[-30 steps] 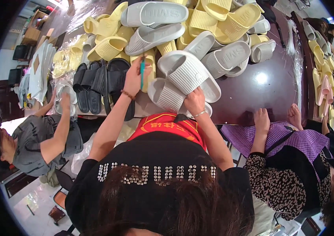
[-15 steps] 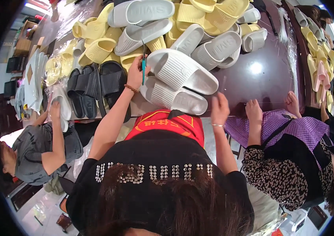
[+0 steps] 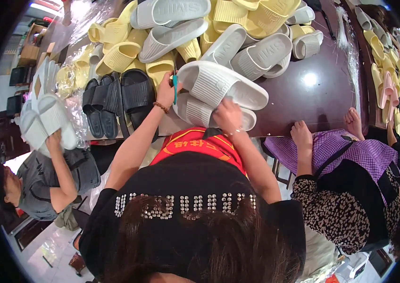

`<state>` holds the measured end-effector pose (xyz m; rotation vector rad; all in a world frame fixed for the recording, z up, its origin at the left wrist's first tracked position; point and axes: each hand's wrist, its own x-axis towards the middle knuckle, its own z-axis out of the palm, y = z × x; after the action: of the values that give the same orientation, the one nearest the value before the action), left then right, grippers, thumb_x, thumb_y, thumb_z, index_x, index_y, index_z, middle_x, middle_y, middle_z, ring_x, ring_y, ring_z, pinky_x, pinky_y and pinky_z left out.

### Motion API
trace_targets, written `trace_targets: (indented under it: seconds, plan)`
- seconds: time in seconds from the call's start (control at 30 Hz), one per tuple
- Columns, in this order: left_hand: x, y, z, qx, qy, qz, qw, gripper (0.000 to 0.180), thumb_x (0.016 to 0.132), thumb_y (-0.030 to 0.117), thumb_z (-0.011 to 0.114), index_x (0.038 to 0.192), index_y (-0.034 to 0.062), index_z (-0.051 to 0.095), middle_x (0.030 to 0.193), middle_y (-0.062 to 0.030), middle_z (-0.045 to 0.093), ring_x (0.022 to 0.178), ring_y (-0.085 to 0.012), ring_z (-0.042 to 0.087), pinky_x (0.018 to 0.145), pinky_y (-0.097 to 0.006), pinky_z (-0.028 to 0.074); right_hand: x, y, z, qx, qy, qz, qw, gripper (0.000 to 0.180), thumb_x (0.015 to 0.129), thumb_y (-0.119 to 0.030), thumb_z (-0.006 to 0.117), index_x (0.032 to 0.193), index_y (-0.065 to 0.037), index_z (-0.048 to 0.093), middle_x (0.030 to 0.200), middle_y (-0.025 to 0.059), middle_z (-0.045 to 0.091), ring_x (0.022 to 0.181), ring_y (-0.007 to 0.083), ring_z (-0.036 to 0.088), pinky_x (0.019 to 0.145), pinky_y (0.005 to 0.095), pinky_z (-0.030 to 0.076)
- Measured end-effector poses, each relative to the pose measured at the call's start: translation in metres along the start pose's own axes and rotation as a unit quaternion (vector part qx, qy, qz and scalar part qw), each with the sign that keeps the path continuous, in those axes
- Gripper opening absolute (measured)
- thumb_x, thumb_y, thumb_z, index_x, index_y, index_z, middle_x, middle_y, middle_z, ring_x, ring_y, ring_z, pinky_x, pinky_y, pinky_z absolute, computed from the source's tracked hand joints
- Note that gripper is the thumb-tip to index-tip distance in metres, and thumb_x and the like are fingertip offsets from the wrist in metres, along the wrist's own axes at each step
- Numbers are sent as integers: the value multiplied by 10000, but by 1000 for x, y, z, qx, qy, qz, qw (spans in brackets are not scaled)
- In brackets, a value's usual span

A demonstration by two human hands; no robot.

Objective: Trimming excess material from slippers using scissors at a manufacturing table.

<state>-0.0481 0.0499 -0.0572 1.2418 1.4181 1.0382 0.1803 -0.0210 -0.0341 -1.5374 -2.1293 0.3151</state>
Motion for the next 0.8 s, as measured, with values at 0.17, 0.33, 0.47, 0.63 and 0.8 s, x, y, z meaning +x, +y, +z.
trace_targets:
  seconds: [0.17,0.33,0.47,0.63,0.8]
  plan:
    - [-16,37,4,-70,27,-52,996,441,737,31,588,1147,18,424,767,-45,546,685,-107,534,571,-226,430,9,12,-4,6,-22,10,1000,238,625,-18,507,848,-19,592,856,112,555,789,297,528,656,363,444]
    - [-28,68,-6,-208,77,-10,975,398,754,45,584,1122,17,435,747,-41,540,647,-106,542,554,-222,432,10,52,-57,67,215,199,954,233,668,-18,510,891,17,570,876,159,571,777,305,547,672,350,438]
    - [-29,69,-6,-213,109,-19,971,418,756,73,606,1137,26,439,753,-25,543,631,-107,544,551,-209,422,16,149,-82,156,369,356,844,197,708,-83,529,856,38,578,737,158,610,665,250,582,624,320,444]
    - [-51,62,6,-95,45,-54,993,416,738,72,607,1119,23,447,731,-22,527,626,-90,525,539,-198,418,14,213,-93,8,341,485,805,293,662,-250,584,745,30,616,642,151,609,604,255,590,604,337,452]
    - [-71,58,39,-3,-68,-35,997,457,737,46,593,1166,29,438,733,-6,525,643,-63,503,555,-187,409,8,301,-84,-69,276,607,742,380,642,-364,592,748,-3,644,695,176,617,662,323,596,662,393,455]
